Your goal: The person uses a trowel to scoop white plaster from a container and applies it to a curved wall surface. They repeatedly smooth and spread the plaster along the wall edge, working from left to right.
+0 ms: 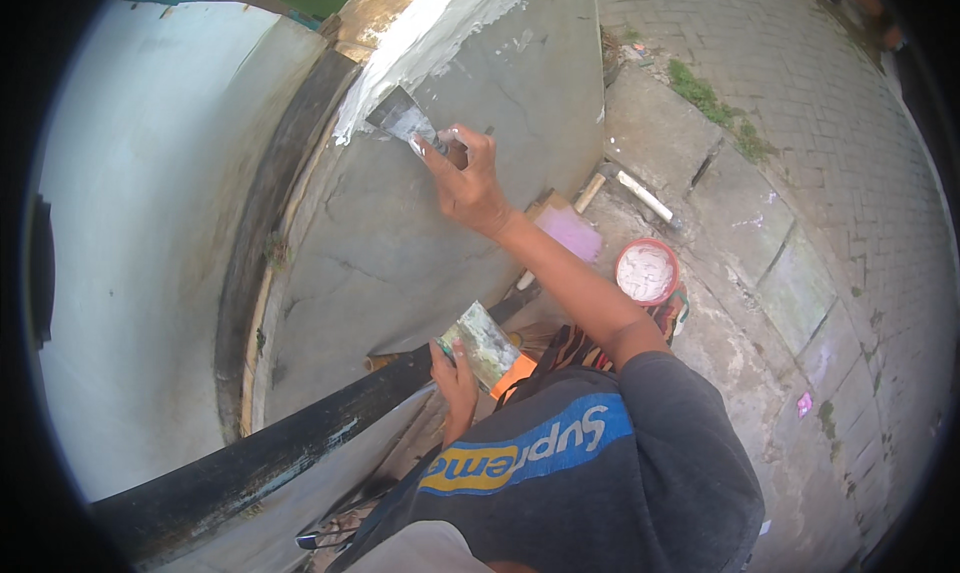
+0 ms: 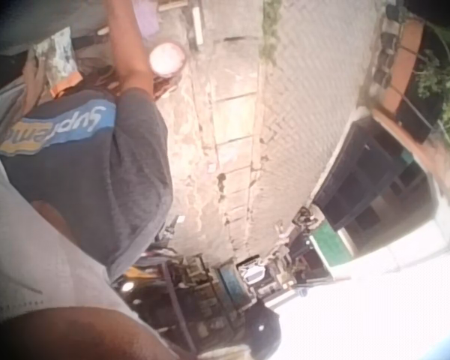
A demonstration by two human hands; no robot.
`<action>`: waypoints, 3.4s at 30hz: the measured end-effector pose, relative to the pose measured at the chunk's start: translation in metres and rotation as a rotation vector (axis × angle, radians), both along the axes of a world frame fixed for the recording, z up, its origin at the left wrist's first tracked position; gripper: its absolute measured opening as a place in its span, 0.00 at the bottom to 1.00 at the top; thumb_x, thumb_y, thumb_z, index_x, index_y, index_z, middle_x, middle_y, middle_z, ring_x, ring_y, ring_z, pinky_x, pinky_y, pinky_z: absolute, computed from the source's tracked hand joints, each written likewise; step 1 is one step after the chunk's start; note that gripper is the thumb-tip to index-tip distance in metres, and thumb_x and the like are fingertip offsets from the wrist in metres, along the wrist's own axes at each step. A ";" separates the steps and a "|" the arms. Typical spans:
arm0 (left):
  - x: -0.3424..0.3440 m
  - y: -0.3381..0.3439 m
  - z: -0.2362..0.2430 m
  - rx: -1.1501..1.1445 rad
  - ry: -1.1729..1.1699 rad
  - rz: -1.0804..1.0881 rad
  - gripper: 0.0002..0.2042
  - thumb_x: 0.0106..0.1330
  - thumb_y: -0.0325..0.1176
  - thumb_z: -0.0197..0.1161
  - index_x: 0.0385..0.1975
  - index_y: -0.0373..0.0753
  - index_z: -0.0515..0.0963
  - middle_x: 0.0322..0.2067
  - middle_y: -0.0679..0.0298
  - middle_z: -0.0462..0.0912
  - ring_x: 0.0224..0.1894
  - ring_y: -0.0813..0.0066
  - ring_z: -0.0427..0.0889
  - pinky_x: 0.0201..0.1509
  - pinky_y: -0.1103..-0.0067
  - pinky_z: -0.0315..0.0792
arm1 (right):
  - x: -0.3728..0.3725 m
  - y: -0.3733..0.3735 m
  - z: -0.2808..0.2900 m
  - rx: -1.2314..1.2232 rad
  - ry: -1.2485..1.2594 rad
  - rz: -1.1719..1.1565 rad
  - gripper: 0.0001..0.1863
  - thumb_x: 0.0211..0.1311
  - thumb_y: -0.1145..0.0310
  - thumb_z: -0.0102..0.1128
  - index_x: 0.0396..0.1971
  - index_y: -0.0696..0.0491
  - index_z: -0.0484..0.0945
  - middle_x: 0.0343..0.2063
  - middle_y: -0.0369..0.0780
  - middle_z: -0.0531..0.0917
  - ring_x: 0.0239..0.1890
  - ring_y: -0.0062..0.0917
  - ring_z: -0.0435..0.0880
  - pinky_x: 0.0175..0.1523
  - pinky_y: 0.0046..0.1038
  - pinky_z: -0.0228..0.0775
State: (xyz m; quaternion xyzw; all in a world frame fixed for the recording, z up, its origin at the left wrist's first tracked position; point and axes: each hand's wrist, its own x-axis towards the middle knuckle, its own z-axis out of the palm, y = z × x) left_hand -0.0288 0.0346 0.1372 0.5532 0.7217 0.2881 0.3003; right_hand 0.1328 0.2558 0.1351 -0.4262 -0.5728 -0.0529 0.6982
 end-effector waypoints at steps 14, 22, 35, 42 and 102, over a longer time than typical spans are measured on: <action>0.026 0.019 -0.020 0.206 0.080 -0.065 0.19 0.70 0.36 0.54 0.47 0.21 0.67 0.16 0.52 0.74 0.16 0.63 0.72 0.23 0.68 0.64 | 0.043 0.037 -0.003 0.034 -0.005 -0.009 0.36 0.44 0.89 0.55 0.57 0.47 0.76 0.47 0.43 0.66 0.47 0.34 0.65 0.50 0.28 0.63; 0.037 0.022 -0.023 0.191 0.066 -0.053 0.19 0.70 0.36 0.54 0.46 0.22 0.68 0.15 0.54 0.71 0.15 0.67 0.68 0.21 0.70 0.62 | 0.074 0.046 -0.002 0.022 -0.027 -0.021 0.37 0.43 0.89 0.56 0.58 0.46 0.75 0.48 0.42 0.66 0.47 0.33 0.65 0.49 0.27 0.65; 0.047 0.020 -0.026 0.202 0.091 -0.039 0.20 0.70 0.36 0.54 0.49 0.21 0.67 0.19 0.49 0.75 0.18 0.59 0.71 0.25 0.67 0.65 | 0.090 0.039 0.005 0.037 -0.025 0.055 0.37 0.44 0.89 0.54 0.58 0.46 0.75 0.49 0.43 0.66 0.45 0.33 0.66 0.48 0.27 0.66; 0.058 0.021 -0.020 0.142 0.117 0.004 0.19 0.70 0.35 0.53 0.51 0.22 0.67 0.21 0.49 0.76 0.18 0.63 0.69 0.26 0.68 0.65 | 0.074 0.031 0.008 -0.013 0.088 0.076 0.37 0.47 0.89 0.53 0.60 0.46 0.73 0.48 0.43 0.66 0.44 0.34 0.65 0.48 0.29 0.65; -0.016 -0.037 -0.006 0.080 0.181 0.014 0.27 0.70 0.40 0.55 0.52 0.15 0.65 0.13 0.48 0.71 0.16 0.56 0.73 0.23 0.65 0.66 | -0.084 -0.057 0.113 -0.180 0.743 0.131 0.28 0.68 0.77 0.43 0.67 0.65 0.52 0.56 0.51 0.55 0.40 0.25 0.65 0.48 0.26 0.63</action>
